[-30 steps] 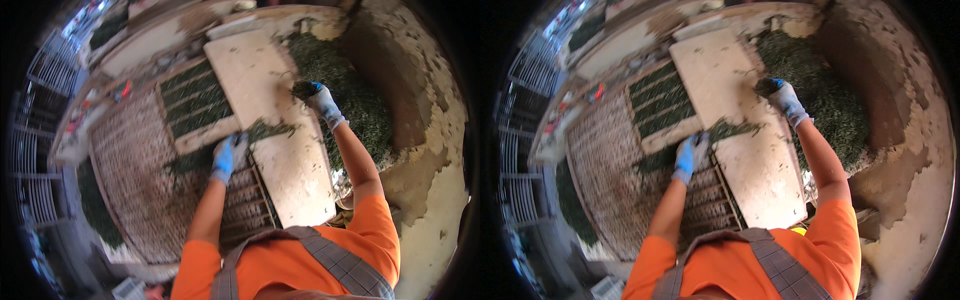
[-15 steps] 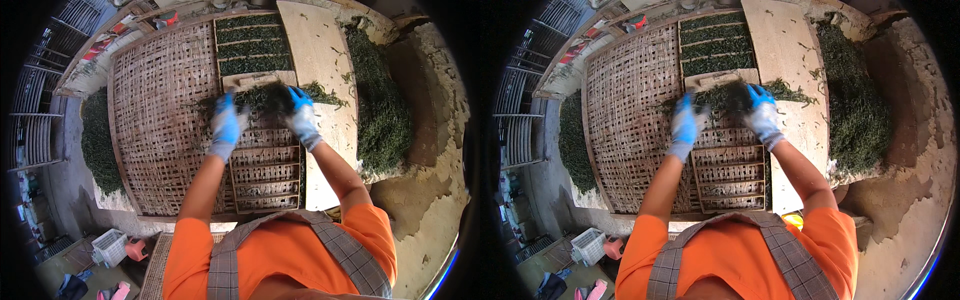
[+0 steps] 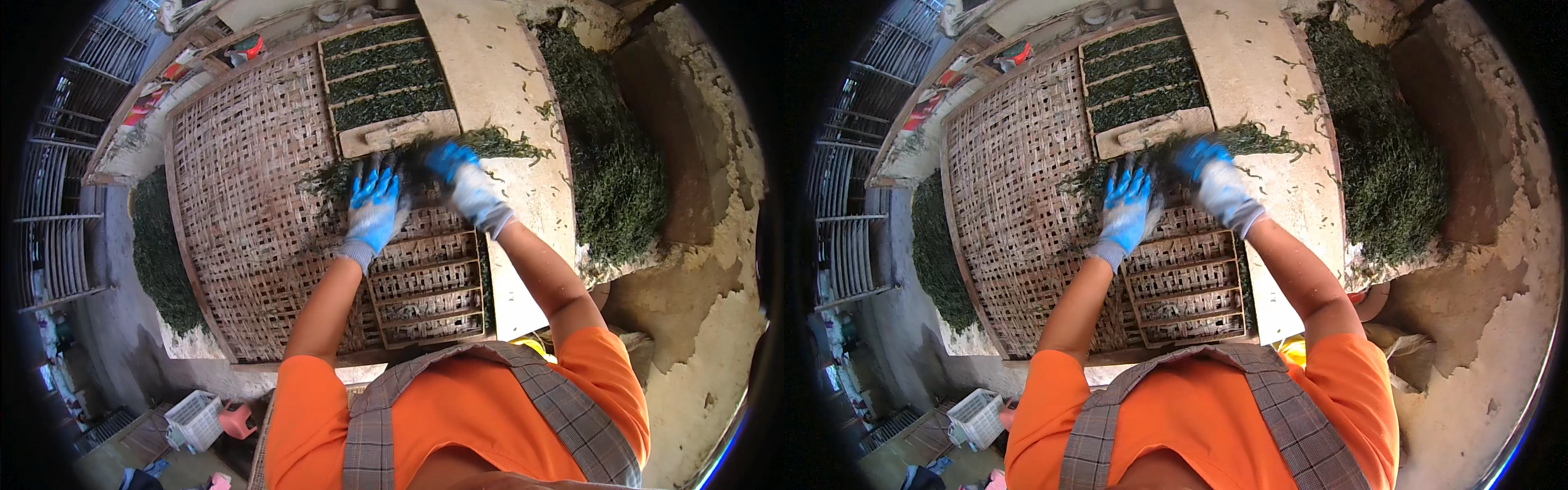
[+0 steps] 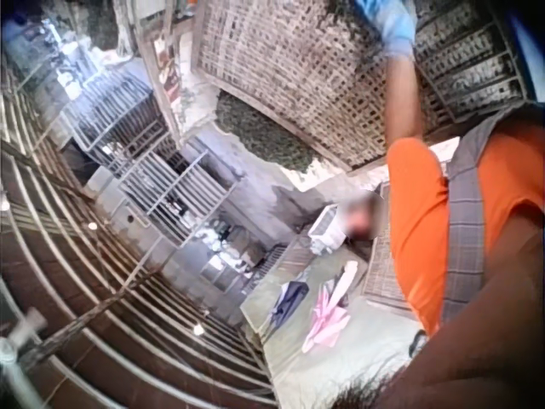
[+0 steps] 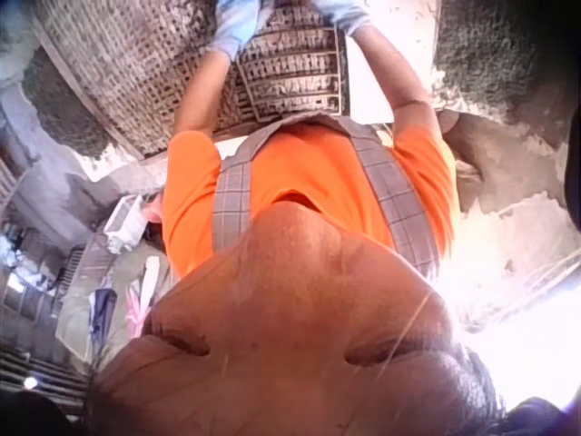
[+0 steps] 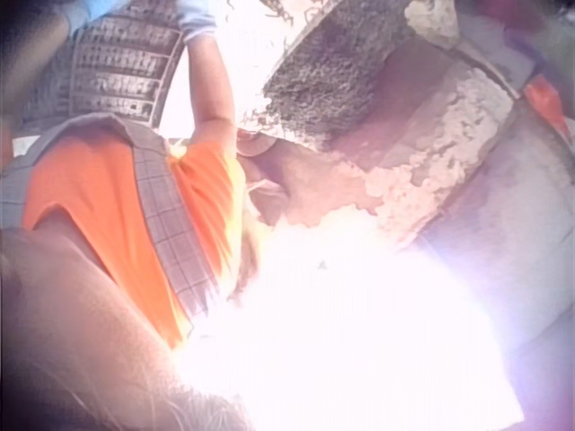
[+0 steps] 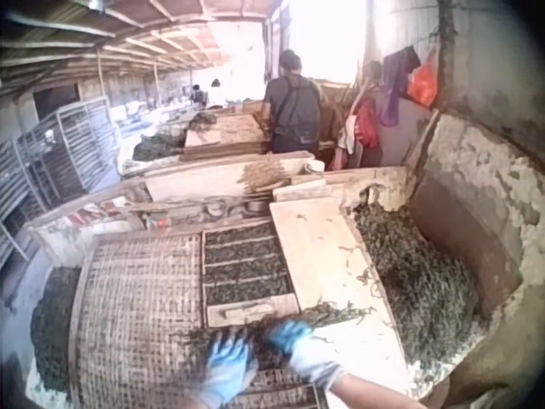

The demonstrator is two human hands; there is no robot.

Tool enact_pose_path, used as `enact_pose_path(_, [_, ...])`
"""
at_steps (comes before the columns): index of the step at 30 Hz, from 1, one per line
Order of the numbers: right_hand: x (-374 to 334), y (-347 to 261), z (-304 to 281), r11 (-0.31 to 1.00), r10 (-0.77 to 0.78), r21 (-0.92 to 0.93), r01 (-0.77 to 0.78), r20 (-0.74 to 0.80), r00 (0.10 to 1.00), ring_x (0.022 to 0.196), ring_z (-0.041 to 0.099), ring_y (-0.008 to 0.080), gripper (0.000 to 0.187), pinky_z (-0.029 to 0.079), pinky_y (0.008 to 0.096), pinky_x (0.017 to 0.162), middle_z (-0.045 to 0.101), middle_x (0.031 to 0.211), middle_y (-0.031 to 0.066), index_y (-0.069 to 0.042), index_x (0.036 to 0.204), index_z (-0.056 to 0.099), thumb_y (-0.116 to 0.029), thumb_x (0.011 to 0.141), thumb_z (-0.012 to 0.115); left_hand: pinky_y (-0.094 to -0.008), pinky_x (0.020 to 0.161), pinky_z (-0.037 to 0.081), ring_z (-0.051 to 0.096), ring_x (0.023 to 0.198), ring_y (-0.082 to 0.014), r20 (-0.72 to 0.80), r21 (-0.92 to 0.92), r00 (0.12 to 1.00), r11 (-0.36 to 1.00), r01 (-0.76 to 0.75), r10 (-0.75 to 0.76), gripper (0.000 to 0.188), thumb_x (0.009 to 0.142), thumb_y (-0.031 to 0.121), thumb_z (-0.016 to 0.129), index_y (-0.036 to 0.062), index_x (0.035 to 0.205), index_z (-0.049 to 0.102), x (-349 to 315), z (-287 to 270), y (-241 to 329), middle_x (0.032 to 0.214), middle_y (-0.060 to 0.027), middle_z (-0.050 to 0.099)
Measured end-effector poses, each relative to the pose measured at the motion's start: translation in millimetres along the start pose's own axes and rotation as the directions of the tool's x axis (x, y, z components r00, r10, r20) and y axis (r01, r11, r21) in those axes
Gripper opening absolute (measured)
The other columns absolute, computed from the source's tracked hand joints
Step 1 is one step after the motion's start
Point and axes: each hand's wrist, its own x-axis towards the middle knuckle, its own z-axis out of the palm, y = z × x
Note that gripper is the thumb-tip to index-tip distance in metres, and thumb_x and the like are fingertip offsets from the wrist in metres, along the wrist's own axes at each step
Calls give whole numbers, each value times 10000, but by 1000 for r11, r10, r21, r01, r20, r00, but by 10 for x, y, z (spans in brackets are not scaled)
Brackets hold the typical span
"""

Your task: The person is grabbing handfuls of green leaves and pressing them into the rectangular slots of wooden trays by hand.

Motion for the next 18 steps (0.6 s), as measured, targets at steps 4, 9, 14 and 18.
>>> enact_pose_path(4, [-270, -90, 5, 984, -176, -9, 180, -267, 948, 1327, 436, 345, 529, 333, 414, 1132, 502, 1407, 172, -146, 1336, 560, -167, 809, 601, -467, 1207, 157, 300, 1416, -365, -268, -200, 890, 925, 323, -369, 632, 911, 353, 584, 25, 1425, 418, -256, 231, -178, 1491, -173, 393])
enact_pose_path(9, [-102, -150, 333, 980, 54, -177, -92, -209, 976, 1338, 409, 389, 659, 289, 420, 1149, 410, 1463, 240, 14, 1436, 383, -276, 867, 547, -423, 1003, 474, 602, 1125, -315, -591, -358, 802, 919, -165, -86, 452, 828, 199, 724, 60, 1245, 618, 263, -245, 141, 1247, -155, 615])
enact_pose_path(14, [-105, -370, 614, 947, 294, 160, -280, -73, 953, 1283, 465, 302, 548, 343, 392, 1100, 508, 1376, 158, -52, 1394, 426, -407, 978, 429, -412, 1220, 74, 164, 1477, -302, -132, -26, 984, 992, -124, 120, 821, 893, 589, 519, 112, 1515, 273, 1169, -620, 888, 1584, -166, 207])
enact_pose_path(18, [-141, -285, 770, 934, 270, 261, -243, -74, 960, 1188, 543, 320, 414, 382, 412, 1066, 601, 1248, 161, -101, 1251, 580, -352, 929, 509, -401, 1215, 147, 218, 1452, -345, -169, -310, 917, 864, -397, 361, 765, 803, 271, 712, 75, 1458, 368, 1245, -142, 737, 1548, -221, 256])
